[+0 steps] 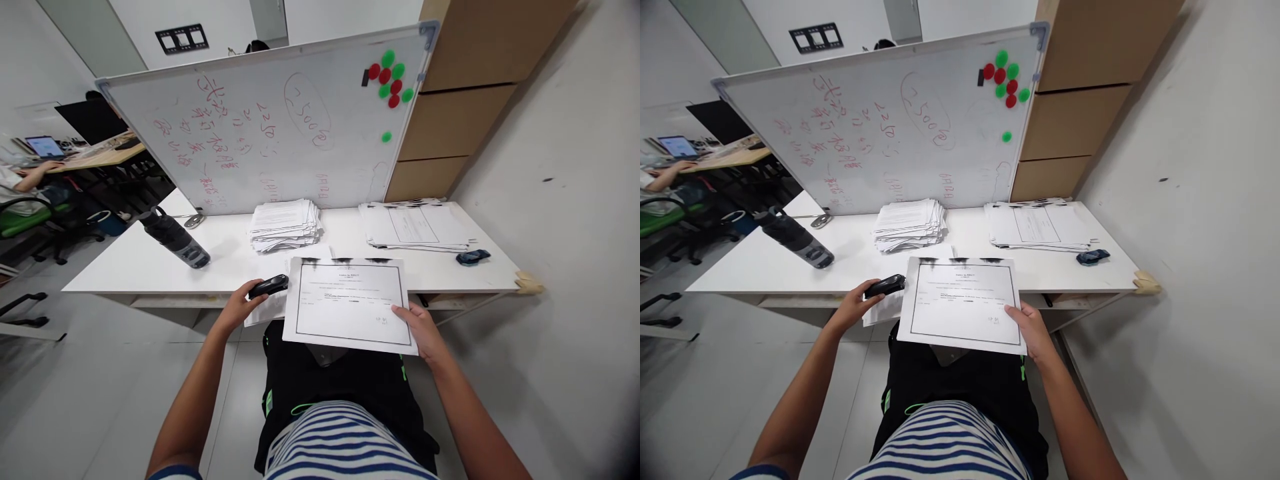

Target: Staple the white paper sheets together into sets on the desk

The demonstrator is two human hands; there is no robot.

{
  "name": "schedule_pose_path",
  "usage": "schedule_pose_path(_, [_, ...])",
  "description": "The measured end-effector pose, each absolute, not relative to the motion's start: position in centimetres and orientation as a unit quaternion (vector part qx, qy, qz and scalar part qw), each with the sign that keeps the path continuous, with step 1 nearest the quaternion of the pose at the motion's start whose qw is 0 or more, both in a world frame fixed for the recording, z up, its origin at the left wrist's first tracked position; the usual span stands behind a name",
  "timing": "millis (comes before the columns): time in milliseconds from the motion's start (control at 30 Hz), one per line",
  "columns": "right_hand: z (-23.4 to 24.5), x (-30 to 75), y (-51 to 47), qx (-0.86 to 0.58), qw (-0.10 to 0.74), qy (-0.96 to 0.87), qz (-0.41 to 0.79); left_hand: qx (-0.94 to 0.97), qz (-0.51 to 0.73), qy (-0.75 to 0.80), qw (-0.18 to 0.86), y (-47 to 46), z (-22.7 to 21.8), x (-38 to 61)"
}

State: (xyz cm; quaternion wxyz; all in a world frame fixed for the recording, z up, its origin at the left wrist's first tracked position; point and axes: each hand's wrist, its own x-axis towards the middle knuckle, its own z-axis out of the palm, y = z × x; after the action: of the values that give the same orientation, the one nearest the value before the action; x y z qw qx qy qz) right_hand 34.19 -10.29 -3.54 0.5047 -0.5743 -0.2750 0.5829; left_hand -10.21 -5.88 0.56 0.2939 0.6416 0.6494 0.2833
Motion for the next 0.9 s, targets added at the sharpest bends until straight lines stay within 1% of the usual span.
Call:
schedule_pose_path(333, [-2.9, 33.9, -10.8, -0.572, 0.499, -0.283, 0.586, 0.646, 0.294, 0.642, 0.291, -6.0, 0.9, -9.5])
schedule_pose_path(500, [-3.6, 33.6, -10.9, -0.557, 0.490, -0.292, 0.604, 0.661, 0.287, 0.624, 0.302, -5.7, 0.7, -9.4])
schedule_pose_path(633, [-4.9, 33.0, -9.2, -0.541, 0.485, -0.286, 0.625, 0.671, 0.271, 0.624, 0.294, -2.9, 0.2, -9.7])
schedule_pose_path(767, [-5.6, 31.7, -6.3, -0.520, 0.486, -0.301, 0.635, 0.681, 0.236, 0.613, 0.325, 1.8, -0.9, -9.8])
schedule_pose_path(833, [-5.5, 30.9, -4.9, -0.507, 0.484, -0.324, 0.635, 0.695, 0.212, 0.620, 0.296, 3.9, -1.3, -9.8])
schedule_pose_path(900, [-5.1, 30.3, -3.9, -0.500, 0.482, -0.343, 0.633, 0.708, 0.187, 0.638, 0.239, 5.5, -1.4, -10.0])
